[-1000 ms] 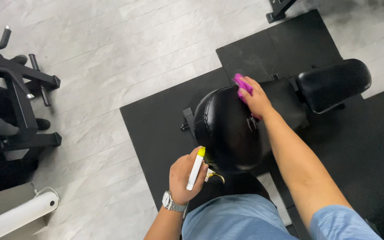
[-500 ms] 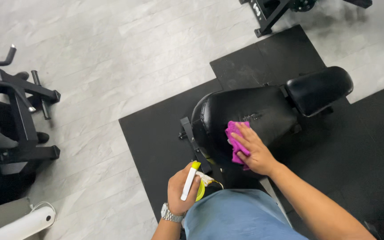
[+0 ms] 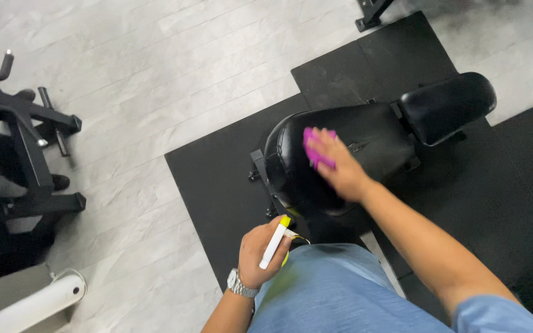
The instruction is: The person cleans a gym bench by spraying it with a cleaning solution and wiping it down with a cloth.
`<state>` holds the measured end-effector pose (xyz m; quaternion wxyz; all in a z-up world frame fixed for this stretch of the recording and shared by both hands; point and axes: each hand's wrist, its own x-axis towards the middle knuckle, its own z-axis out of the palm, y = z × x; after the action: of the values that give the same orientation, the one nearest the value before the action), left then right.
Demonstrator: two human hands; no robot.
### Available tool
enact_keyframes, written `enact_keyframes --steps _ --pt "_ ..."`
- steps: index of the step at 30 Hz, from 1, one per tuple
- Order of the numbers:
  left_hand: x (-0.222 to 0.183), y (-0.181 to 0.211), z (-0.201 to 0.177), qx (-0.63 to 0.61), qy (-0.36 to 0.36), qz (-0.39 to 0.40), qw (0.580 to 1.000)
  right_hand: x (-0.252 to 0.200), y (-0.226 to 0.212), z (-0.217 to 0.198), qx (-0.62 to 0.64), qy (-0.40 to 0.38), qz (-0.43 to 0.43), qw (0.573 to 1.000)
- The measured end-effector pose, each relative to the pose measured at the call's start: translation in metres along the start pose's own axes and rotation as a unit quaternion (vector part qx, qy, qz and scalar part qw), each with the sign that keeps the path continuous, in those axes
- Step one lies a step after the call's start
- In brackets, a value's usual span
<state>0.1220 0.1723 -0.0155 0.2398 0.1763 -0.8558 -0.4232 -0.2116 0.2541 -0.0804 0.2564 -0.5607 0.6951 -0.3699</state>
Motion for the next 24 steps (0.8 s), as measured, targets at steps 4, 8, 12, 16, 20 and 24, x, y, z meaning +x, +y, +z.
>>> enact_keyframes --steps 4,8,12,16,20,24 --pt "0.001 0.003 -0.003 -0.003 0.001 -0.016 1.0 -0.074 -0.026 -0.008 -0.059 -0.005 -0.126 0.99" --pt "0.007 0.0 -0.009 0.004 0.005 -0.004 1.0 -0.057 0.052 -0.02 -0.018 0.029 0.164 0.986" --pt "0.003 0.0 -0.009 -0.017 -0.002 0.003 1.0 0.03 0.061 -0.013 0.122 0.122 0.366 0.915" --pt "0.007 -0.001 -0.013 -0.013 -0.006 0.001 1.0 0.038 0.014 0.016 0.009 0.073 0.127 0.989" --pt "0.008 -0.003 -0.015 -0.02 -0.011 -0.008 1.0 -0.051 -0.031 0.014 -0.094 0.022 -0.078 0.992" --pt "0.006 0.004 -0.02 -0.017 -0.012 0.009 1.0 -0.102 0.037 0.009 -0.023 0.091 0.08 0.992"
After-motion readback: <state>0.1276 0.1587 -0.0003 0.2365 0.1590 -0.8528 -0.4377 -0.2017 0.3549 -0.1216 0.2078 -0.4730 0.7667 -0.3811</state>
